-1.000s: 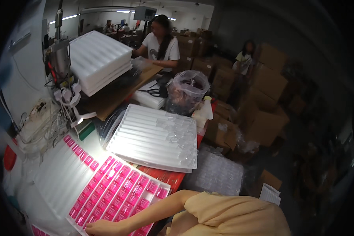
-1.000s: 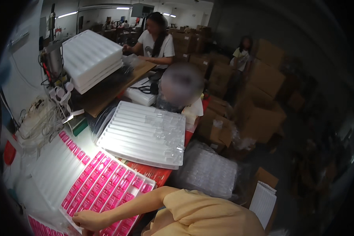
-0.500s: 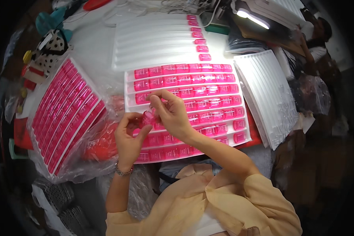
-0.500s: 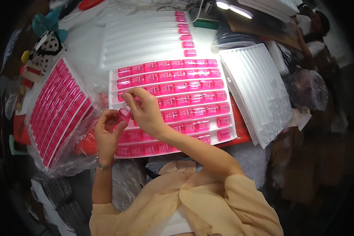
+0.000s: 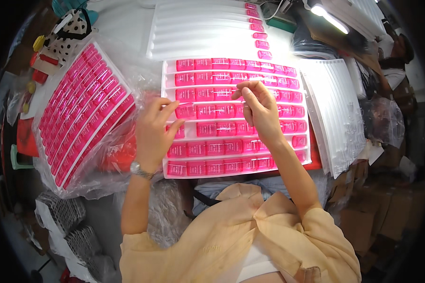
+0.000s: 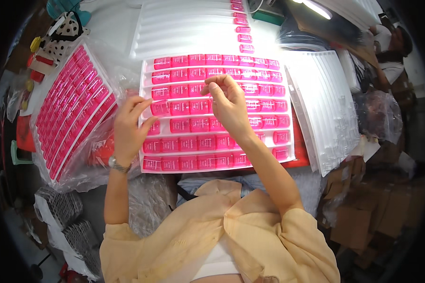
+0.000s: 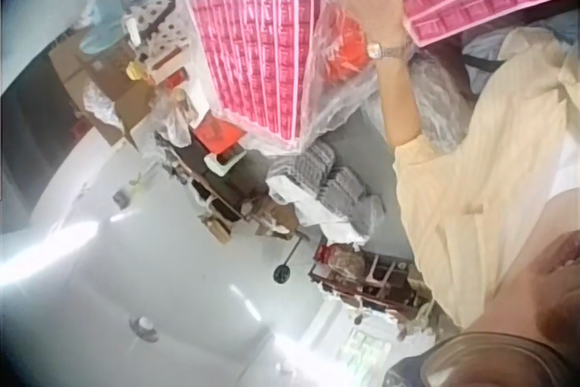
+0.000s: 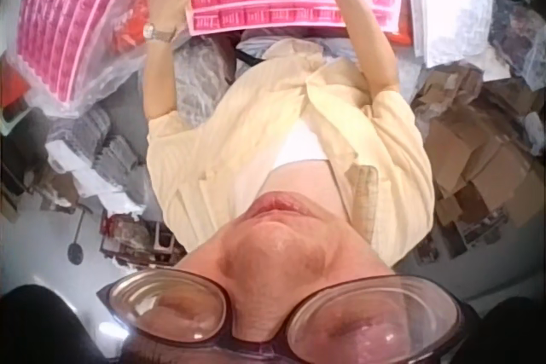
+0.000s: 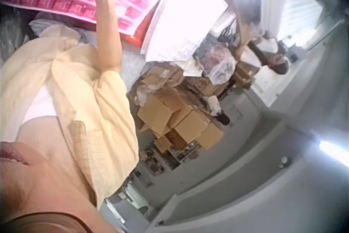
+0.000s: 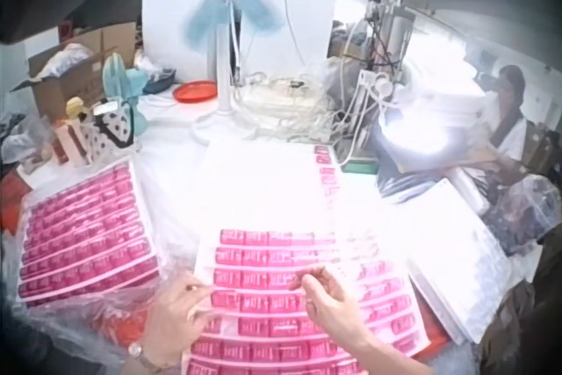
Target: The person places small pink containers into a white plastic tray, arranging them in rows. They handle the containers one by one, picking them up and positioning them into the tray slots. The person occasionally adjusts the tray and handles stacks of white packaging material.
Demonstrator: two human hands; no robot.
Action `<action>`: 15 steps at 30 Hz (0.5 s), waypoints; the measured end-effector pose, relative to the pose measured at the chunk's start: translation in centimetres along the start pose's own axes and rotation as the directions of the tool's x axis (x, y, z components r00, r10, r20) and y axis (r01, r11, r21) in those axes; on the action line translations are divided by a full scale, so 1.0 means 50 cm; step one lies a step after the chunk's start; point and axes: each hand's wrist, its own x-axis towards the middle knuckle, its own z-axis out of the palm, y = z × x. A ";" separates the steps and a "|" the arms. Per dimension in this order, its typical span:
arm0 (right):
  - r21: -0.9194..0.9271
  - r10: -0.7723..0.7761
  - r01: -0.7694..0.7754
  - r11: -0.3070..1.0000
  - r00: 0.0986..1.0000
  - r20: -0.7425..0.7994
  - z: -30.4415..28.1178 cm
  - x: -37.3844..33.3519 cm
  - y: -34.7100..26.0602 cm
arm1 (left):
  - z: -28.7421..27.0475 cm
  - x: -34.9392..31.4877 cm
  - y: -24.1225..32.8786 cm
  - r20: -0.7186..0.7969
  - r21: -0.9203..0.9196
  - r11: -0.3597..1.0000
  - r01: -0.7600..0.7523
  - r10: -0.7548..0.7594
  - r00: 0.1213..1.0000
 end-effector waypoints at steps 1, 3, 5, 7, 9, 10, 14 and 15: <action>0.029 0.017 -0.018 0.999 0.999 0.031 0.001 -0.007 0.005 | -0.016 -0.007 -0.001 -0.034 0.009 0.999 -0.033 0.033 0.999; 0.089 0.047 -0.056 0.994 0.994 0.101 0.013 -0.021 0.008 | -0.036 -0.030 -0.020 0.075 0.058 0.996 -0.066 0.061 0.995; 0.027 0.060 -0.067 0.997 0.975 0.213 0.045 -0.035 0.004 | -0.041 -0.052 -0.030 0.133 0.146 0.985 -0.095 0.076 0.988; -0.049 0.003 0.011 0.999 0.961 0.277 0.081 -0.049 0.017 | -0.031 -0.055 -0.016 0.060 -0.031 0.999 -0.023 0.025 0.998; -0.175 -0.076 0.142 0.974 0.938 0.339 0.115 -0.068 0.019 | -0.019 -0.065 0.017 0.033 -0.227 0.972 0.055 -0.049 0.998; -0.247 -0.115 0.218 0.944 0.921 0.372 0.122 -0.076 0.018 | -0.015 -0.071 0.042 0.045 -0.327 0.940 0.101 -0.091 0.995; -0.381 -0.018 0.195 0.904 0.907 0.421 0.117 -0.088 -0.018 | 0.017 -0.102 0.037 0.119 -0.717 0.651 0.249 -0.238 0.964; -0.298 -0.043 0.172 0.939 0.918 0.394 0.112 -0.087 -0.010 | 0.019 -0.101 0.041 0.129 -0.708 0.662 0.245 -0.220 0.967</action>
